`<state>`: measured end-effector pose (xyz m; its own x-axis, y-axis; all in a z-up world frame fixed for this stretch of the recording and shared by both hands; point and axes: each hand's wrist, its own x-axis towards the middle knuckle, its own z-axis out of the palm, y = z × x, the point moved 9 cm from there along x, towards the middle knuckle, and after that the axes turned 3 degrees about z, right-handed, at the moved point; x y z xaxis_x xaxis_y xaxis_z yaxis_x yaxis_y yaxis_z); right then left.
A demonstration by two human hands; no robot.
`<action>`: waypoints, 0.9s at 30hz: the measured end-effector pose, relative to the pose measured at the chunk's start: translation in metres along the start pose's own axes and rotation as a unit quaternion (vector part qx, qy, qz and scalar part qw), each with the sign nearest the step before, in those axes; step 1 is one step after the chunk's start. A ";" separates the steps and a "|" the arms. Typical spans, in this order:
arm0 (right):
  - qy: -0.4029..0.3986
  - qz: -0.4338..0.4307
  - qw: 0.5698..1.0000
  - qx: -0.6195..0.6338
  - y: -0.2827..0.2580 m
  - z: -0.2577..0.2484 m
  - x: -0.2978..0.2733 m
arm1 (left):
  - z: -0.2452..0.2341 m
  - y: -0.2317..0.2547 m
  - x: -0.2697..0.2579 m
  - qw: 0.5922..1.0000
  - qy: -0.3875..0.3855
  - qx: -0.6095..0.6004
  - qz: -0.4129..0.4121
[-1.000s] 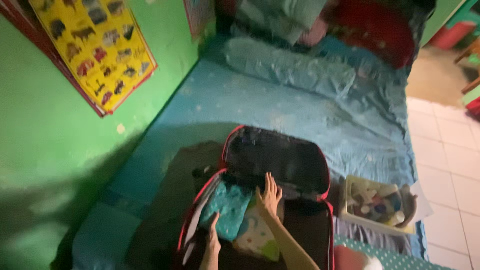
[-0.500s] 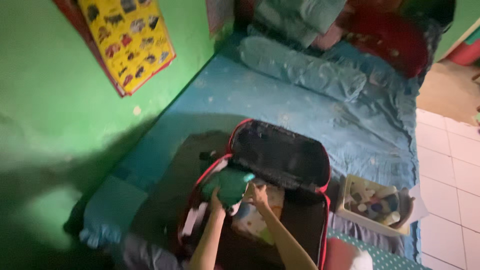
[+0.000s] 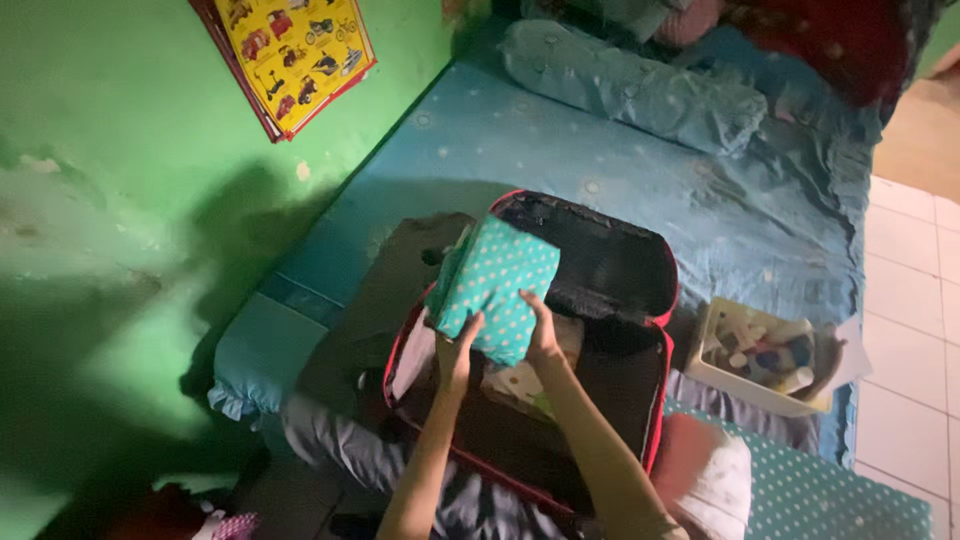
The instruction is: The person unpacks a red suitcase placed on a bed, removing folded clothes and a plastic bag of toiletries. Items are transferred one by one into a red laundry basket nearby. The suitcase is left mostly empty by the end.
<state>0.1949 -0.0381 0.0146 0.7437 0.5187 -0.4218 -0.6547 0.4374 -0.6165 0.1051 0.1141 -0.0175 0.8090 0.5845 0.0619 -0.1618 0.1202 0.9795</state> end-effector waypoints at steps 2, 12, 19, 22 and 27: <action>0.028 -0.007 0.999 -0.023 -0.024 -0.005 -0.016 | 0.006 0.010 0.003 0.995 -0.069 -0.070 0.006; -0.085 -0.001 0.996 -0.011 -0.092 -0.040 -0.081 | 0.114 0.066 -0.007 0.746 -0.358 -0.515 -0.222; 0.004 0.017 0.995 -0.100 -0.102 -0.127 -0.107 | 0.175 0.009 -0.035 0.859 -0.356 -0.236 -0.281; 0.013 -0.041 0.980 -0.196 -0.119 -0.164 -0.118 | 0.188 0.017 -0.054 0.870 -0.351 -0.304 -0.169; 0.009 -0.110 0.953 -0.281 -0.160 -0.226 -0.169 | 0.246 0.007 -0.114 0.776 -0.361 -0.377 -0.354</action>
<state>0.2045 -0.3619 0.0346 0.8601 0.4446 -0.2502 -0.3113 0.0687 -0.9478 0.1508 -0.1492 0.0296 0.9074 -0.4120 -0.0825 0.4038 0.8007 0.4425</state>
